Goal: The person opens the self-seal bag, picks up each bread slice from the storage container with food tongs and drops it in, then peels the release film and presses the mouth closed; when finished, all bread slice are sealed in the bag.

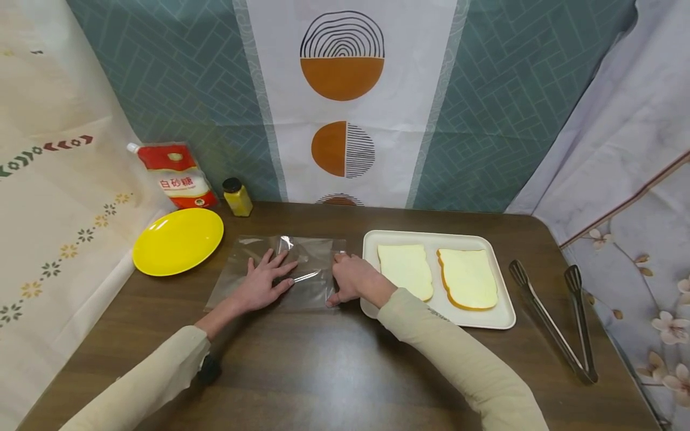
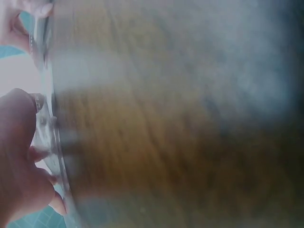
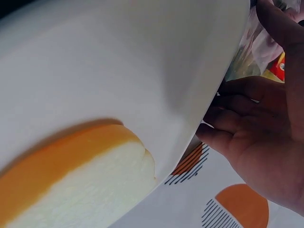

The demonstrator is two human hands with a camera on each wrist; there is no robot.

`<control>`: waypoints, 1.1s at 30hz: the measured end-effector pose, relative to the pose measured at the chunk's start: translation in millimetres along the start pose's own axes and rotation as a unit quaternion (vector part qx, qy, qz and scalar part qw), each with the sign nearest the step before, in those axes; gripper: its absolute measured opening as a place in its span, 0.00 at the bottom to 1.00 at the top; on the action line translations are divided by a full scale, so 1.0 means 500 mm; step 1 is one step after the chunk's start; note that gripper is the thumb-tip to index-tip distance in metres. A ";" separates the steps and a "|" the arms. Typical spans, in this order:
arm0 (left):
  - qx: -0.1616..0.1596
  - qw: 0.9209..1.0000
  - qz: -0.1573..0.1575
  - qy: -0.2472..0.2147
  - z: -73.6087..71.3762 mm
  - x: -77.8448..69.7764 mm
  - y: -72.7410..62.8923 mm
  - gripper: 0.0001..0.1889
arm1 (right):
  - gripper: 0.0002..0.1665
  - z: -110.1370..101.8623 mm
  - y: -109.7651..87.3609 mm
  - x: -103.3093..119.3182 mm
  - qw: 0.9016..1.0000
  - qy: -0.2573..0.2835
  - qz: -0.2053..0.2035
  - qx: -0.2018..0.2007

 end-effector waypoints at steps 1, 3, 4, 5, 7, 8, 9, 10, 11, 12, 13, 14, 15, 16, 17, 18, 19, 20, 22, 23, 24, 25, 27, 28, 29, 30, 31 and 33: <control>-0.005 1.000 0.004 -0.001 -0.001 0.000 0.000 0.25 | 0.54 0.000 0.000 0.000 1.000 0.001 -0.001 -0.001; -0.016 1.000 0.016 -0.008 -0.004 0.000 0.000 0.24 | 0.53 -0.002 -0.001 0.001 1.000 0.002 -0.002 -0.002; -0.022 0.999 0.020 -0.012 -0.005 0.000 0.000 0.24 | 0.53 -0.002 -0.001 0.001 1.000 0.002 -0.003 -0.003; -0.026 0.999 0.024 -0.021 -0.006 0.000 -0.001 0.23 | 0.53 -0.003 -0.001 0.002 1.000 0.002 -0.003 -0.004; -0.037 0.998 0.034 -0.032 -0.009 0.001 -0.001 0.23 | 0.52 -0.004 -0.002 0.002 1.000 0.003 -0.004 -0.005; -0.041 0.998 0.036 -0.040 -0.011 0.001 -0.002 0.22 | 0.52 -0.004 -0.002 0.002 1.000 0.005 -0.005 -0.005; -0.045 0.997 0.039 -0.044 -0.012 0.002 -0.002 0.22 | 0.52 -0.004 -0.002 0.002 1.000 0.007 -0.005 -0.004; -0.047 0.997 0.039 -0.049 -0.013 0.002 -0.002 0.22 | 0.53 -0.003 -0.002 0.002 1.000 0.008 -0.005 -0.003; -0.048 0.997 0.040 -0.053 -0.016 0.002 -0.003 0.21 | 0.53 -0.003 -0.002 0.002 1.000 0.010 -0.005 0.000; -0.050 0.997 0.041 -0.051 -0.018 0.002 -0.004 0.21 | 0.54 -0.003 -0.002 0.002 1.000 0.010 -0.006 0.002; -0.052 0.996 0.042 -0.052 -0.020 0.001 -0.004 0.21 | 0.55 -0.002 -0.001 0.002 1.000 0.011 -0.006 0.006; -0.054 0.996 0.043 -0.051 -0.021 0.001 -0.005 0.21 | 0.55 -0.002 -0.001 0.002 1.000 0.011 -0.006 0.008; -0.056 0.996 0.045 -0.049 -0.023 0.000 -0.005 0.20 | 0.56 -0.002 -0.001 0.002 1.000 0.011 -0.005 0.011; -0.056 0.996 0.045 -0.046 -0.025 -0.001 -0.006 0.20 | 0.56 -0.003 -0.001 0.002 1.000 0.011 -0.005 0.012; -0.057 0.996 0.047 -0.039 -0.025 -0.002 -0.006 0.21 | 0.56 -0.003 -0.001 0.002 1.000 0.011 -0.004 0.014; -0.056 0.997 0.049 -0.035 -0.025 -0.002 -0.007 0.21 | 0.56 -0.003 -0.001 0.002 1.000 0.010 -0.004 0.014; -0.054 0.997 0.050 -0.031 -0.025 -0.003 -0.008 0.21 | 0.56 -0.004 -0.001 0.002 1.000 0.007 -0.005 0.015; -0.050 0.997 0.050 -0.026 -0.024 -0.003 -0.009 0.22 | 0.56 -0.005 -0.001 0.002 1.000 0.006 -0.005 0.014; -0.039 0.998 0.049 -0.019 -0.023 -0.004 -0.010 0.23 | 0.56 -0.006 -0.001 0.003 1.000 0.002 -0.006 0.015; -0.033 0.998 0.048 -0.017 -0.022 -0.004 -0.010 0.24 | 0.57 -0.005 -0.001 0.003 1.000 0.000 -0.006 0.017; -0.025 0.998 0.046 -0.017 -0.021 -0.005 -0.011 0.26 | 0.57 -0.005 -0.001 0.003 1.000 -0.002 -0.006 0.019; -0.016 0.999 0.041 -0.017 -0.020 -0.004 -0.011 0.27 | 0.57 -0.005 -0.001 0.003 1.000 -0.004 -0.005 0.021; 0.003 1.000 0.028 -0.015 -0.015 -0.002 -0.011 0.29 | 0.58 -0.005 -0.001 0.002 1.000 -0.005 -0.003 0.023; 0.013 1.000 0.020 -0.013 -0.012 -0.001 -0.010 0.30 | 0.57 -0.005 -0.002 0.002 1.000 -0.004 -0.002 0.023; 0.021 1.000 0.016 -0.009 -0.009 0.000 -0.010 0.31 | 0.57 -0.005 -0.002 0.002 1.000 -0.005 -0.001 0.022; 0.029 1.000 0.012 -0.006 -0.006 0.002 -0.009 0.31 | 0.57 -0.006 -0.002 0.002 1.000 -0.004 -0.001 0.020; 0.032 0.999 0.008 -0.003 -0.003 0.004 -0.008 0.30 | 0.56 -0.006 -0.002 0.002 1.000 -0.003 -0.002 0.017; 0.030 1.000 0.006 0.002 -0.001 0.004 -0.006 0.29 | 0.55 -0.007 -0.003 0.003 1.000 -0.005 -0.003 0.008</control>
Point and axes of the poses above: each hand's wrist, its own y-axis towards the middle knuckle, its own z-axis out of the palm, x = y × z, the point moved 5 cm from there along y, towards the middle knuckle, and after that the axes turned 9 degrees about -y, right-handed, at the moved point
